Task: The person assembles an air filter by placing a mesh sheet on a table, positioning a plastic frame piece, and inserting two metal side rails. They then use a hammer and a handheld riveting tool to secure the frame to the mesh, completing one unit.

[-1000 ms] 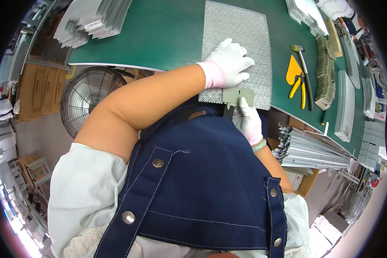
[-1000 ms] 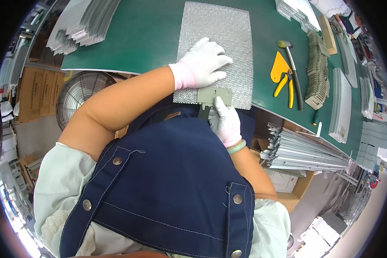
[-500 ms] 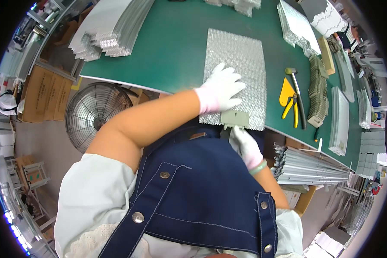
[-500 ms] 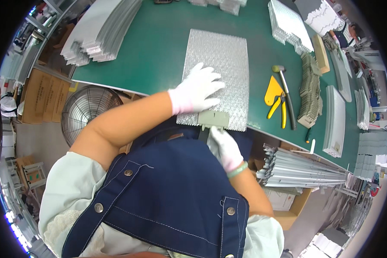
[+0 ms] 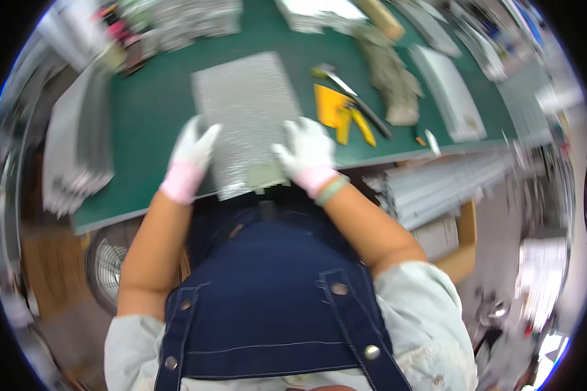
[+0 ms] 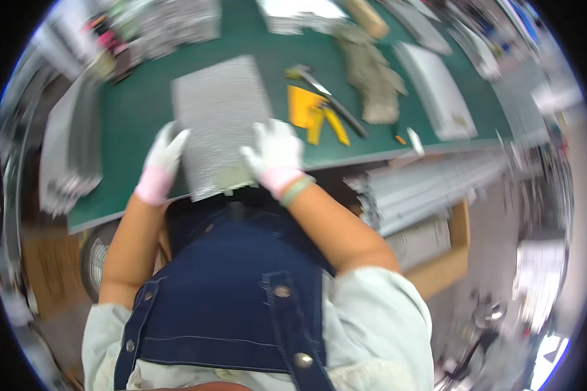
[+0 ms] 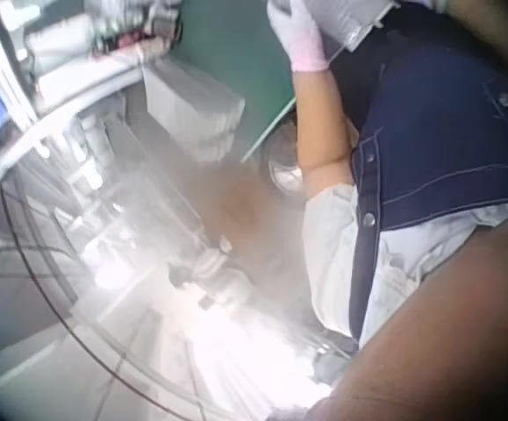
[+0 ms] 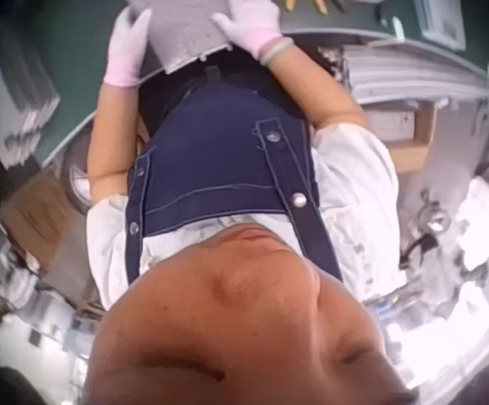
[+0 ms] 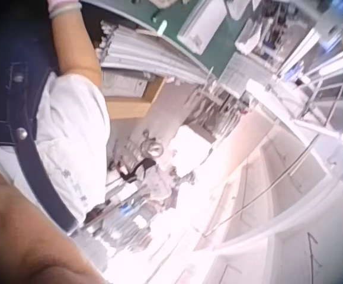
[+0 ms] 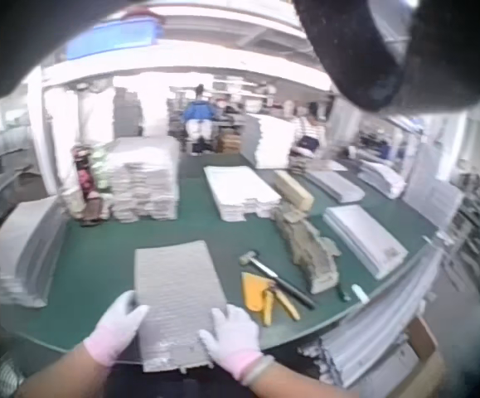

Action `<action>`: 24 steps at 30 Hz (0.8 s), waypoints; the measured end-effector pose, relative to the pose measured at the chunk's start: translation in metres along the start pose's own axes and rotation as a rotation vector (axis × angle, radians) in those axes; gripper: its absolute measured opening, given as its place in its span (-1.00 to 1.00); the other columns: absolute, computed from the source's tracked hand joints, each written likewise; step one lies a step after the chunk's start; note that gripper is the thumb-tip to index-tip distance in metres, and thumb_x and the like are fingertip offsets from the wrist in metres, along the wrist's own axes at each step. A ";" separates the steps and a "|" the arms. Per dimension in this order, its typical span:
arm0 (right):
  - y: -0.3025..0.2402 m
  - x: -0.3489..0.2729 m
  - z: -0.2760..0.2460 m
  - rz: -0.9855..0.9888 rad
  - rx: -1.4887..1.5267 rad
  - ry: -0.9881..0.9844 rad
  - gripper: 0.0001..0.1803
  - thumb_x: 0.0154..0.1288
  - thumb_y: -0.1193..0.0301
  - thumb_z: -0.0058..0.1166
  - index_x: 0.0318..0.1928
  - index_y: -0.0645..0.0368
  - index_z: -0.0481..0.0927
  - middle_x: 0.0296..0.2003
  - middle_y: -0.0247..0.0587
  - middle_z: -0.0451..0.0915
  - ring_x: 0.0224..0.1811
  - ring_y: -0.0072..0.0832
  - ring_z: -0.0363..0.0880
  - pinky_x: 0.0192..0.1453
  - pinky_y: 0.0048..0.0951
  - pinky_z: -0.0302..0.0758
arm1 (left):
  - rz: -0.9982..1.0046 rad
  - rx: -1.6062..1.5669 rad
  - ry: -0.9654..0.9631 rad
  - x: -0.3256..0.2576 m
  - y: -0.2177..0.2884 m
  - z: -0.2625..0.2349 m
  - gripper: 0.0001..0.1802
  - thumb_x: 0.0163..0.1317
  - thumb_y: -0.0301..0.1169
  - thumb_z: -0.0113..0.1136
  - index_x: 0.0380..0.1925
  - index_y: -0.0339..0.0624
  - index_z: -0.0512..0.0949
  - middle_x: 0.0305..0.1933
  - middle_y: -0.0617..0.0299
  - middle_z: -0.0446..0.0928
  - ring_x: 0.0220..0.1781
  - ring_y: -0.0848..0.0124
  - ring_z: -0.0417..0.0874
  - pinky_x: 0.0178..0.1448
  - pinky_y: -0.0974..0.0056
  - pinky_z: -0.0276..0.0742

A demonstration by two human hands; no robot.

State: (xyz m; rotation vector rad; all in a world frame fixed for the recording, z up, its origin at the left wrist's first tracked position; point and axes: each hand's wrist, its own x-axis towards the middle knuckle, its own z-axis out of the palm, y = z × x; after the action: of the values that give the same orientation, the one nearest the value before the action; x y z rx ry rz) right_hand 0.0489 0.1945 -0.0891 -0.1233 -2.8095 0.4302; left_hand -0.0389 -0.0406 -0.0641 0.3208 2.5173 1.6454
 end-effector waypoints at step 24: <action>0.376 -0.279 -0.061 1.546 0.138 0.171 -0.39 0.22 -0.07 0.27 -0.19 0.35 0.64 -0.27 0.01 0.69 -0.32 -0.20 0.70 -0.29 -0.20 0.58 | 0.664 0.460 0.207 -0.009 0.013 0.029 -0.48 0.38 -0.39 -0.04 0.32 -0.34 0.35 0.43 -0.11 0.31 0.51 -0.06 0.22 0.56 -0.03 0.08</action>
State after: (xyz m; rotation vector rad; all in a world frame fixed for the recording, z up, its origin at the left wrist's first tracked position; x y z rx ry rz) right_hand 0.3481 0.5332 -0.2251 -2.1355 -1.9253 0.7977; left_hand -0.0224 -0.0116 -0.0645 1.1965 3.1565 1.2604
